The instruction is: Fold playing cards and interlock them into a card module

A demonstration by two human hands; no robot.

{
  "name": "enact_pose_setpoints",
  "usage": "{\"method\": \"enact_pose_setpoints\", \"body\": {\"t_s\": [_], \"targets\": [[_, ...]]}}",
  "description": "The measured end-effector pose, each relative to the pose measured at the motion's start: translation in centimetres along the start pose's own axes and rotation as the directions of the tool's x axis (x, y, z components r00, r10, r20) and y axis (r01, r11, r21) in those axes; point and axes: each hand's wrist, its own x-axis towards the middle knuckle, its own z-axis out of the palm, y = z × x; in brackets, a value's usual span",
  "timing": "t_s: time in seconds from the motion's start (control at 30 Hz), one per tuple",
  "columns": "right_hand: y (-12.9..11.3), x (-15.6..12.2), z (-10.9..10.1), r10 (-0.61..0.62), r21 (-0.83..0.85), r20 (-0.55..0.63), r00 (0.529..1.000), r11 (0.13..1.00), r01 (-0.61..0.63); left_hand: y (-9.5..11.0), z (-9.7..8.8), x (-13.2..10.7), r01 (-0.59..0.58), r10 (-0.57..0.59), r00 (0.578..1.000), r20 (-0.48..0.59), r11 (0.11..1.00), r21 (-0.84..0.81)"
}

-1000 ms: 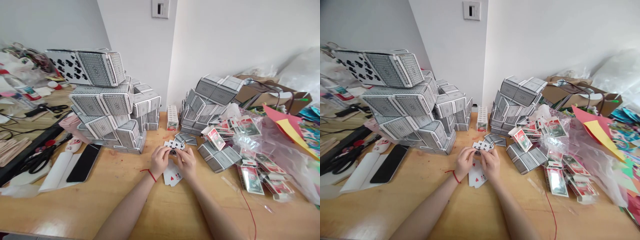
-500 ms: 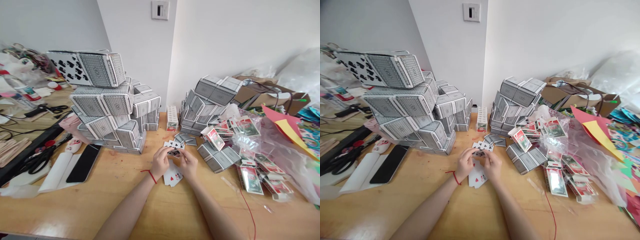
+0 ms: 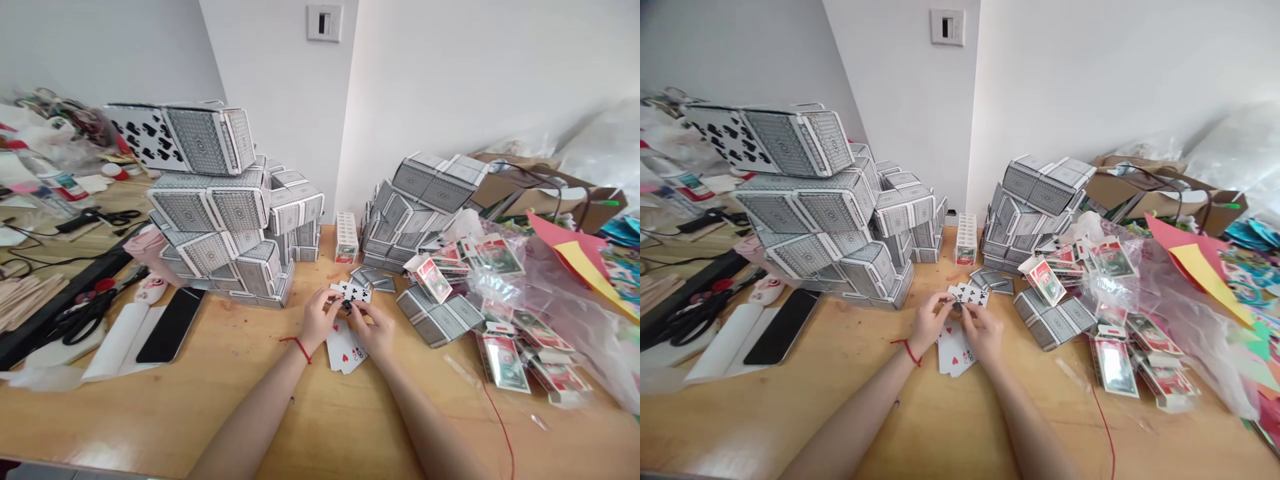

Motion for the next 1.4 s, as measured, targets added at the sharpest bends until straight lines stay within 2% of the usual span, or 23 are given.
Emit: {"method": "enact_pose_setpoints", "body": {"t_s": [0.3,0.43,0.57,0.63,0.73,0.87,1.0,1.17,1.4], "targets": [[0.3,0.1,0.0,0.024,0.050,0.064,0.998,0.998,-0.027,-0.5,0.2,-0.3,-0.027,0.026,0.999,0.019,0.998,0.054],[0.3,0.2,0.1,0.120,0.146,0.081,0.989,0.981,-0.131,-0.6,0.2,-0.2,0.018,-0.018,0.999,0.037,1.000,-0.016],[0.0,0.5,0.3,0.263,0.415,0.179,0.948,0.854,-0.315,-0.5,0.4,-0.2,0.125,-0.122,0.992,0.026,0.981,-0.148],[-0.2,0.7,0.4,0.288,0.508,0.217,0.933,0.783,-0.360,-0.5,0.5,-0.1,0.179,-0.174,0.984,0.042,0.965,-0.192],[-0.2,0.9,0.4,0.280,0.570,0.279,0.919,0.722,-0.393,-0.7,0.6,0.0,0.235,-0.230,0.972,0.044,0.951,-0.200],[0.2,0.7,0.5,0.283,0.531,0.345,0.895,0.727,-0.435,-1.1,0.6,0.0,0.265,-0.270,0.963,0.002,0.944,-0.198],[0.4,0.4,0.6,0.292,0.484,0.398,0.869,0.738,-0.470,-1.3,0.7,-0.1,0.248,-0.255,0.967,-0.020,0.954,-0.170],[-0.3,-0.1,0.9,0.236,0.489,0.489,0.840,0.723,-0.488,-1.3,0.7,0.1,0.258,-0.264,0.962,-0.067,0.962,-0.093],[-0.1,-0.2,1.2,0.272,0.487,0.461,0.844,0.718,-0.498,-1.4,0.6,0.0,0.261,-0.261,0.965,-0.021,0.964,0.050]]}}
